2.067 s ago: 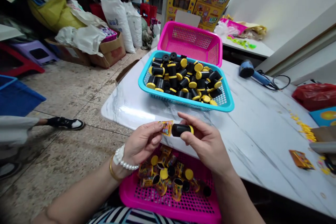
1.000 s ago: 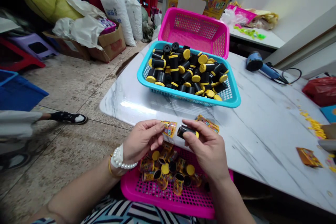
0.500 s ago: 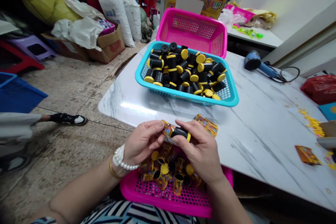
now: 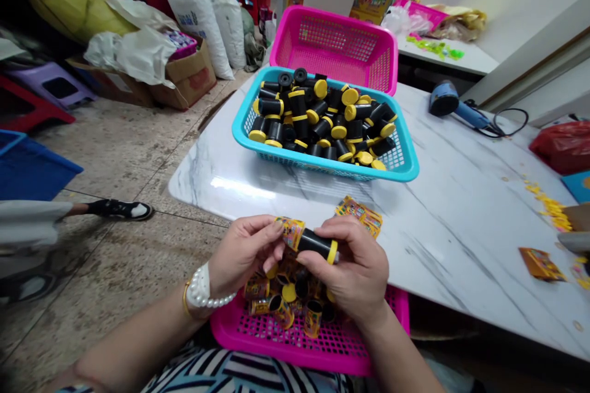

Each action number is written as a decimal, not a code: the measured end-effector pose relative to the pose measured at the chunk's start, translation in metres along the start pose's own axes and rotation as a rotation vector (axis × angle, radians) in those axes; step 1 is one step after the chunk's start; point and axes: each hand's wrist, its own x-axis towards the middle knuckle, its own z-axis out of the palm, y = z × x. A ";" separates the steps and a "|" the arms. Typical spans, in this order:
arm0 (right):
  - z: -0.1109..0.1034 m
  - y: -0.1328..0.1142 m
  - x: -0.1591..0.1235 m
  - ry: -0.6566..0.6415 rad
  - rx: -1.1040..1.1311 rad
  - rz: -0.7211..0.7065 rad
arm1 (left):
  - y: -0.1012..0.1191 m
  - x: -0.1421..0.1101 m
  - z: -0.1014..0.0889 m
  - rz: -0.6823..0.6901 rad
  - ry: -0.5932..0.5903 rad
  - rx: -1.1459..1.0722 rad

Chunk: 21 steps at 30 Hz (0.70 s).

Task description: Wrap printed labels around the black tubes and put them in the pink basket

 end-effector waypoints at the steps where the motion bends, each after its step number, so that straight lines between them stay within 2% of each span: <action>1: -0.001 0.001 -0.001 0.035 0.028 -0.013 | 0.000 -0.001 0.000 0.026 0.041 -0.010; 4: -0.003 0.001 -0.001 0.062 0.048 -0.038 | 0.001 -0.003 0.001 0.039 0.094 -0.054; 7: -0.002 0.000 0.000 0.066 0.058 -0.041 | 0.004 -0.003 0.003 -0.052 0.004 -0.109; 9: -0.001 0.001 -0.001 0.134 0.099 0.014 | 0.006 -0.001 0.006 -0.075 -0.013 -0.148; 12: 0.001 0.003 -0.002 0.212 0.181 0.164 | 0.007 0.004 0.008 -0.080 0.022 -0.193; 14: 0.003 0.003 -0.002 0.199 0.208 0.197 | 0.006 0.007 0.009 -0.097 0.021 -0.208; 21: 0.012 0.002 0.003 0.096 0.168 0.118 | 0.004 0.013 0.011 -0.136 -0.056 -0.295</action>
